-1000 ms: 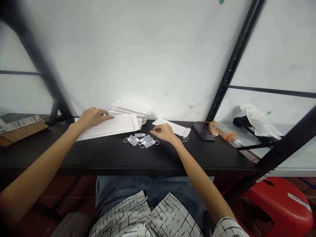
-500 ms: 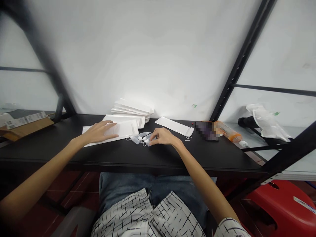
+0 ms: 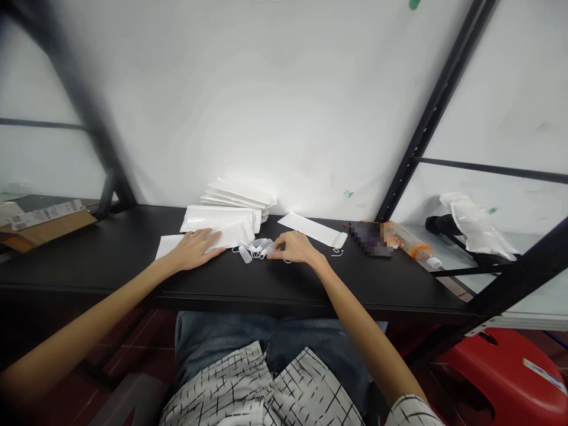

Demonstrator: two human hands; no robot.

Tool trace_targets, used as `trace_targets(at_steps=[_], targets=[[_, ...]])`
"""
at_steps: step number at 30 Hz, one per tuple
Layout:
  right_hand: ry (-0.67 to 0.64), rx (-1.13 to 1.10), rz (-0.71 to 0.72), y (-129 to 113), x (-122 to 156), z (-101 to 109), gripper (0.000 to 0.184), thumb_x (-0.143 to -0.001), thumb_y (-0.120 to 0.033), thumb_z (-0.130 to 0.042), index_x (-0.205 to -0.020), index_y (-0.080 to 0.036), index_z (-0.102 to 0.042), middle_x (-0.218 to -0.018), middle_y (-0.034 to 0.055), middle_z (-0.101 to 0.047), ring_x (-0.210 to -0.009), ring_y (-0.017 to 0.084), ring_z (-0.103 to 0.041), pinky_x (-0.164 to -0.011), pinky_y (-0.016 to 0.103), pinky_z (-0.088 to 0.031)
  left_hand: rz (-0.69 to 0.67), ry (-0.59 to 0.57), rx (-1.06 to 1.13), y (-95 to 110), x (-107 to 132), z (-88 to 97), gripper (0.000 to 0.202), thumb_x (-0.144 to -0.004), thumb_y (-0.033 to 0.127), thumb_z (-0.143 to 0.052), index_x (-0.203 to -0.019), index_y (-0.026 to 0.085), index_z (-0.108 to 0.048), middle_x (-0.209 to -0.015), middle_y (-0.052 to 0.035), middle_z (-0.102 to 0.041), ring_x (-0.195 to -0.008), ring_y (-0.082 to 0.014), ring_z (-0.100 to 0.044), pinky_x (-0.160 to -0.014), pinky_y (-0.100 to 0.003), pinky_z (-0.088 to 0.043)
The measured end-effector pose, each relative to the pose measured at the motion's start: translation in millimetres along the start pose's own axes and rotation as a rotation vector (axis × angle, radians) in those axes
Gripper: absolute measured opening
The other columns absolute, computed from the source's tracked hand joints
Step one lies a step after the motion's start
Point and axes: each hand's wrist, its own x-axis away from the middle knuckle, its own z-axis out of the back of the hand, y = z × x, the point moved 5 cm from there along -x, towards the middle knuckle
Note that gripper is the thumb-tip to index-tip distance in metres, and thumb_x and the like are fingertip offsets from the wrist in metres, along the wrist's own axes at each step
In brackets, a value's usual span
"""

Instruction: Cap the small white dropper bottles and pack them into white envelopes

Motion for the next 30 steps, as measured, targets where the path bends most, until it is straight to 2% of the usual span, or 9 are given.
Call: trace_targets(at_steps=[2, 5, 8, 10, 14, 18, 25, 27, 30], targets=[[0.138, 0.015, 0.053, -14, -1, 1, 0.027, -0.079, -0.046, -0.071, -0.081, -0.020, -0.076, -0.087, 0.0021, -0.070, -0.071, 0.014, -0.059, -0.066, 0.025, -0.039, 0.021, -0.005, 0.020, 4, 0, -3.0, 0.062, -0.095, 0.062, -0.029, -0.132, 0.019, -0.053, -0.137, -0.0191, -0.053, -0.126, -0.0366, -0.048, -0.102, -0.053, -0.035], [0.277, 0.088, 0.244, -44, -5, -11, 0.025, -0.086, -0.043, -0.065, -0.086, -0.020, -0.073, -0.108, 0.0077, -0.069, -0.100, 0.021, -0.061, -0.085, 0.030, -0.042, 0.046, -0.019, 0.028, 8, 0, -4.9, 0.062, -0.095, 0.063, -0.028, -0.133, 0.021, -0.052, -0.142, -0.0191, -0.049, -0.129, -0.0372, -0.045, -0.102, -0.054, -0.034], [0.239, 0.219, 0.385, -68, -13, -37, 0.025, -0.092, -0.039, -0.058, -0.096, -0.017, -0.068, -0.118, 0.0136, -0.065, -0.110, 0.025, -0.058, -0.095, 0.036, -0.039, 0.047, -0.021, 0.052, 8, 0, -4.7, 0.062, -0.094, 0.063, -0.029, -0.133, 0.020, -0.053, -0.141, -0.0190, -0.049, -0.131, -0.0371, -0.044, -0.103, -0.054, -0.032], [0.183, 0.307, 0.379, -74, -18, -50, 0.026, -0.096, -0.038, -0.052, -0.101, -0.015, -0.064, -0.114, 0.0153, -0.066, -0.103, 0.026, -0.061, -0.093, 0.038, -0.040, 0.031, -0.025, 0.067, 8, 0, -4.7, 0.062, -0.094, 0.062, -0.028, -0.132, 0.020, -0.055, -0.139, -0.0187, -0.051, -0.130, -0.0367, -0.045, -0.103, -0.054, -0.032], [0.126, 0.396, 0.228, -64, -14, -54, 0.032, -0.100, -0.039, -0.041, -0.103, -0.015, -0.061, -0.100, 0.0121, -0.069, -0.087, 0.024, -0.064, -0.078, 0.033, -0.042, 0.004, -0.039, 0.084, 8, 3, -3.8, 0.061, -0.095, 0.061, -0.027, -0.131, 0.022, -0.056, -0.138, -0.0168, -0.054, -0.131, -0.0353, -0.044, -0.104, -0.054, -0.032], [0.110, 0.436, 0.140, -44, -1, -44, 0.031, -0.101, -0.039, -0.041, -0.110, -0.017, -0.060, -0.107, 0.0124, -0.069, -0.092, 0.024, -0.065, -0.072, 0.029, -0.041, 0.010, -0.085, 0.096, 11, 8, -1.1, 0.064, -0.095, 0.062, -0.026, -0.138, 0.021, -0.052, -0.144, -0.0162, -0.049, -0.136, -0.0346, -0.039, -0.108, -0.053, -0.029], [0.089, 0.494, -0.032, -6, 12, -26, 0.039, -0.102, -0.043, -0.034, -0.112, -0.017, -0.060, -0.106, 0.0132, -0.070, -0.096, 0.024, -0.065, -0.067, 0.026, -0.041, -0.022, -0.107, 0.160, 18, 16, 2.8, 0.074, -0.090, 0.072, -0.029, -0.142, 0.024, -0.049, -0.160, -0.0115, -0.024, -0.145, -0.0359, -0.025, -0.114, -0.056, -0.018], [0.088, 0.509, -0.070, 1, 11, -24, 0.038, -0.102, -0.043, -0.034, -0.113, -0.017, -0.059, -0.106, 0.0135, -0.070, -0.096, 0.024, -0.065, -0.066, 0.026, -0.041, -0.052, -0.108, 0.164, 20, 16, 2.4, 0.075, -0.090, 0.072, -0.029, -0.143, 0.023, -0.048, -0.159, -0.0106, -0.027, -0.146, -0.0339, -0.024, -0.116, -0.054, -0.016], [0.085, 0.522, -0.101, 9, 5, -22, 0.037, -0.102, -0.042, -0.034, -0.115, -0.016, -0.058, -0.108, 0.0137, -0.070, -0.096, 0.025, -0.066, -0.065, 0.027, -0.041, -0.080, -0.133, 0.182, 22, 13, 2.5, 0.077, -0.089, 0.074, -0.030, -0.143, 0.022, -0.048, -0.155, -0.0111, -0.037, -0.144, -0.0309, -0.030, -0.117, -0.048, -0.019]])
